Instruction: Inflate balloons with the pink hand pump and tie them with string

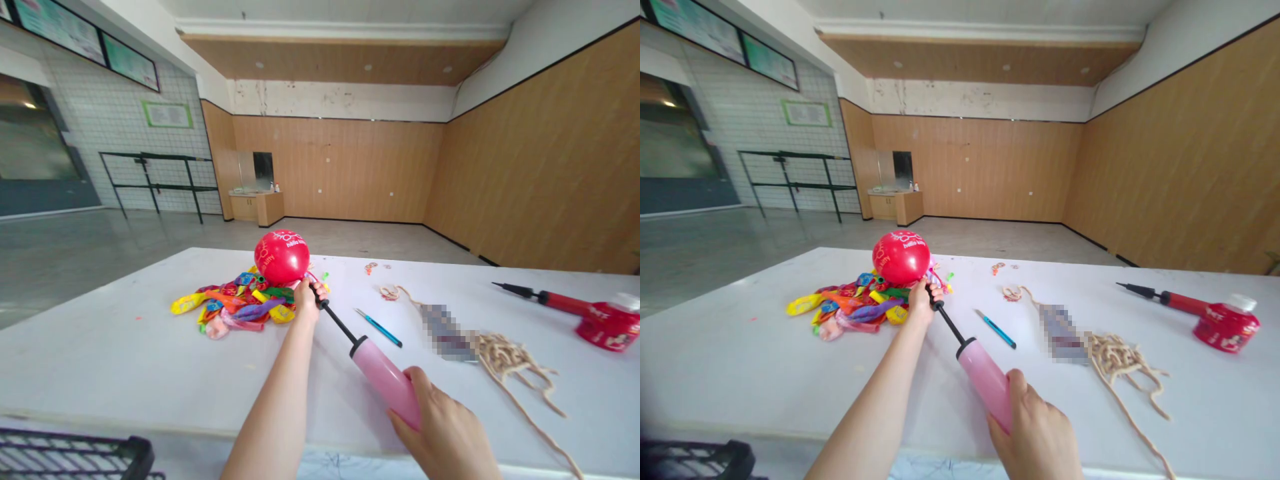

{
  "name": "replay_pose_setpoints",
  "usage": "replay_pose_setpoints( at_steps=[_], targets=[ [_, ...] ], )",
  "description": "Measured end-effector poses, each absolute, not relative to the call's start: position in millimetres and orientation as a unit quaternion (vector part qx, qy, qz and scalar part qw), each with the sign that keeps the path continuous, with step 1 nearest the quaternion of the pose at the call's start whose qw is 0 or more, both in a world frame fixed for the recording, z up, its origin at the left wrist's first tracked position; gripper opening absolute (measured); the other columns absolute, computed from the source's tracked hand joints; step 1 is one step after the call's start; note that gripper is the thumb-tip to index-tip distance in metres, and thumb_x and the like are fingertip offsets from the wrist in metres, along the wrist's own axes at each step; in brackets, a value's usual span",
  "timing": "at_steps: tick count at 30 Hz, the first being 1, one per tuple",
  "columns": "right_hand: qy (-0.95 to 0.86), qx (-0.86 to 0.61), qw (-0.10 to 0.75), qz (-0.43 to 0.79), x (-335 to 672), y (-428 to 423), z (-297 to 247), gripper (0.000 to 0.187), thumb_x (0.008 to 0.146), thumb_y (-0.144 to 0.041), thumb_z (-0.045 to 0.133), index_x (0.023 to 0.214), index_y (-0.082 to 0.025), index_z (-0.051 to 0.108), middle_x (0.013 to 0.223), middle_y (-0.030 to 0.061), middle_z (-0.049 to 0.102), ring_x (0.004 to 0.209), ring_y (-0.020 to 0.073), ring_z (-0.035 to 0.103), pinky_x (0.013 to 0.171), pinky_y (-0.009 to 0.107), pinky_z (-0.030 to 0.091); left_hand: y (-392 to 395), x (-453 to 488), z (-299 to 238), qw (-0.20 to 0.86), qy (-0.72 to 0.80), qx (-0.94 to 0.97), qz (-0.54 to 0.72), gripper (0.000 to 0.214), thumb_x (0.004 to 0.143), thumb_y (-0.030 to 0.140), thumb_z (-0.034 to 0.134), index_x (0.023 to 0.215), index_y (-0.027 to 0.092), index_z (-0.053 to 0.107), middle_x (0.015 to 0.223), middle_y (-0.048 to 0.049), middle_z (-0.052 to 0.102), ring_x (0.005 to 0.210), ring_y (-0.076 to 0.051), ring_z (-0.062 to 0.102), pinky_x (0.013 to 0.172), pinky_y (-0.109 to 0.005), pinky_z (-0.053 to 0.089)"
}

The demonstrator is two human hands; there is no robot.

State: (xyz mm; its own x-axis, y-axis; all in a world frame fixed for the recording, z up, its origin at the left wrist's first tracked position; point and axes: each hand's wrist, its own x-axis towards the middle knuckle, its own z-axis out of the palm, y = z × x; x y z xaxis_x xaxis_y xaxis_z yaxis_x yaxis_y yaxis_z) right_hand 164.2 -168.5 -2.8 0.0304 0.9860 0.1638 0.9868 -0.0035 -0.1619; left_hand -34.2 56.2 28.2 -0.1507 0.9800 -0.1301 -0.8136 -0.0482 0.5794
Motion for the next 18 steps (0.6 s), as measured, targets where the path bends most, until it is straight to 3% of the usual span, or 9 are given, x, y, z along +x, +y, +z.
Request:
replay_pose_setpoints(
  at_steps=[10,18],
  targets=[
    [-0.709,-0.69,0.141,0.023,99,-109,40,0.055,0.087,-0.037,0.054,0.139,-0.02,0.044,0.101,0.0128,0.071,0.086,0.0257,0.07,0.069,0.031,0.049,50,-22,20,0.641,0.259,0.199,0.694,0.02,0.079,0.02,0.054,0.07,0.02,0.037,0.051,0.0062,0.039,0.035,-0.005,0.036,0.034,-0.016,0.025],
    [-0.732,-0.664,0.136,0.071,119,-149,17,0.058,0.089,-0.027,0.046,0.145,-0.017,0.037,0.101,0.0141,0.07,0.084,0.0239,0.069,0.07,0.028,0.049,64,-42,20,0.651,0.298,0.173,0.677,0.017,0.077,0.016,0.05,0.068,0.02,0.036,0.048,0.0073,0.034,0.031,-0.005,0.031,0.032,-0.015,0.018]
  ],
)
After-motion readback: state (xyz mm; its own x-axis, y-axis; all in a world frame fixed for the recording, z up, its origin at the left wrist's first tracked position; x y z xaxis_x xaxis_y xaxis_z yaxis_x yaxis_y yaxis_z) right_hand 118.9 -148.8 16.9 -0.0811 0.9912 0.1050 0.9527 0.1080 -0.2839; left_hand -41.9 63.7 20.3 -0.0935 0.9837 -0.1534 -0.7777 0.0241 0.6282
